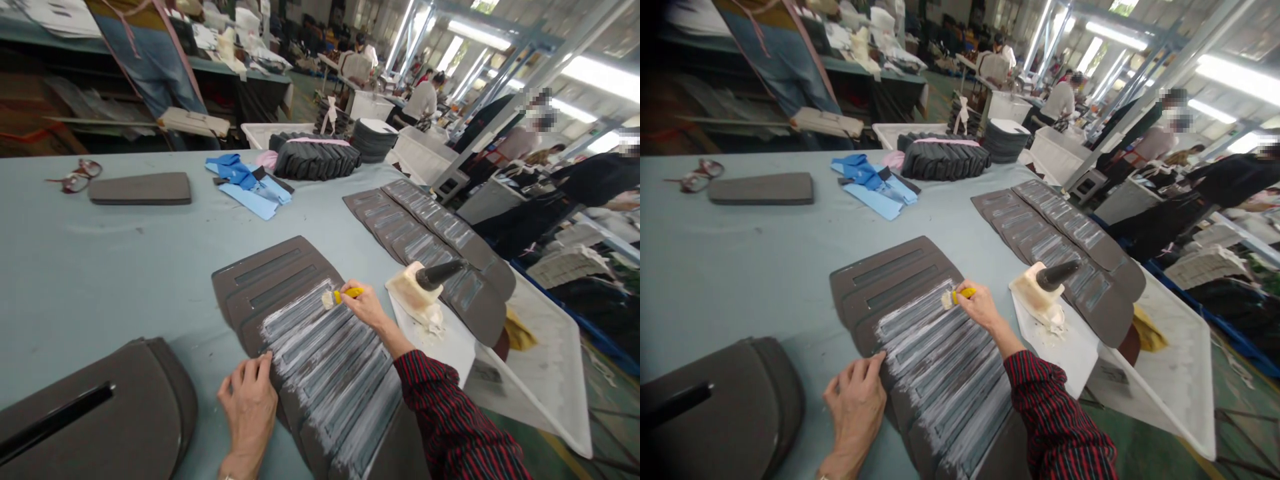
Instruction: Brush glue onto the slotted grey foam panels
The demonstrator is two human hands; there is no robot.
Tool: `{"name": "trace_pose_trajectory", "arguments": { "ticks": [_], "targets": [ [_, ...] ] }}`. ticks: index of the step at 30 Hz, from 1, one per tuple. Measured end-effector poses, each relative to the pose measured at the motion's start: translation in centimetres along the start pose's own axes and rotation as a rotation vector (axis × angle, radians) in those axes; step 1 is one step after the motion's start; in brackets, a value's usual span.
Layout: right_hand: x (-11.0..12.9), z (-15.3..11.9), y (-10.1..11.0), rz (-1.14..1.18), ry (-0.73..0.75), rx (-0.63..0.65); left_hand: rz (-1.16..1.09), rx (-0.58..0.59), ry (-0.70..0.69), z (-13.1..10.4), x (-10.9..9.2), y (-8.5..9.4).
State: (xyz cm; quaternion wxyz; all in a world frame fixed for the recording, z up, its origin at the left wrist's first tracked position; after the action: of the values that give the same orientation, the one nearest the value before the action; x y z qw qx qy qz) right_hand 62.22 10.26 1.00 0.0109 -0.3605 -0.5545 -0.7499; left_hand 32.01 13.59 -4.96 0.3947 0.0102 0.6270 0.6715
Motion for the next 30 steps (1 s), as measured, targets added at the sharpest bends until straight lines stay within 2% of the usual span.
{"name": "trace_pose_trajectory", "arguments": {
  "ticks": [4,7,9,11,12,14,16,18,21,23,26,30],
  "targets": [
    [-2.0,-0.3,1.1,-0.029,-0.092,-0.105,0.031,0.021,0.025,0.0,0.0,-0.1],
    [-3.0,-0.1,1.3,0.011,-0.118,-0.066,0.043,0.022,0.034,0.1,0.1,-0.1],
    [-3.2,-0.3,1.8,0.009,-0.173,-0.103,0.034,0.032,0.03,0.1,0.1,-0.2],
    [-2.1,-0.9,2.2,-0.001,-0.185,-0.174,0.02,0.041,0.032,0.1,0.1,-0.3],
    [-1.0,-1.2,1.7,0.019,-0.156,-0.165,0.014,0.042,0.037,0.1,0.2,-0.3],
    [1.6,-1.8,-0.7,0.109,-0.055,-0.032,0.005,0.039,0.052,0.1,0.4,-0.3],
    [3.1,-2.5,-3.0,0.197,0.001,0.11,0.001,0.038,0.063,0.1,0.5,-0.3],
    [2.3,-2.6,-3.3,0.21,-0.053,0.114,-0.006,0.049,0.061,0.1,0.4,-0.3],
    [0.0,-1.7,-1.3,0.099,-0.133,-0.009,-0.035,0.054,0.076,0.1,0.4,-0.2],
    [-0.5,-0.9,-0.2,0.024,-0.127,-0.05,-0.078,0.042,0.109,0.4,0.7,0.1],
    [0.2,0.0,0.0,0.035,-0.131,-0.087,-0.168,-0.006,0.182,1.3,1.4,1.0],
    [2.7,1.5,-2.3,0.131,-0.133,-0.076,-0.244,-0.08,0.23,3.5,2.1,2.1]
  ]
}}
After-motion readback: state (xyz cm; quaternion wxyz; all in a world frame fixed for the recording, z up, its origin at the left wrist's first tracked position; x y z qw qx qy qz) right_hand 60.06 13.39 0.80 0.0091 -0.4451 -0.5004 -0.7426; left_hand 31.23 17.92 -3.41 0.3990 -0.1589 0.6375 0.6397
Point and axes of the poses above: each hand's wrist, its own z-axis towards the middle knuckle, its own y-axis out of the back of the hand, x = y × z, the point moved 10 cm from there along z, towards the middle knuckle, and after that the axes turned 14 degrees about -z, right-handed, at the moved point
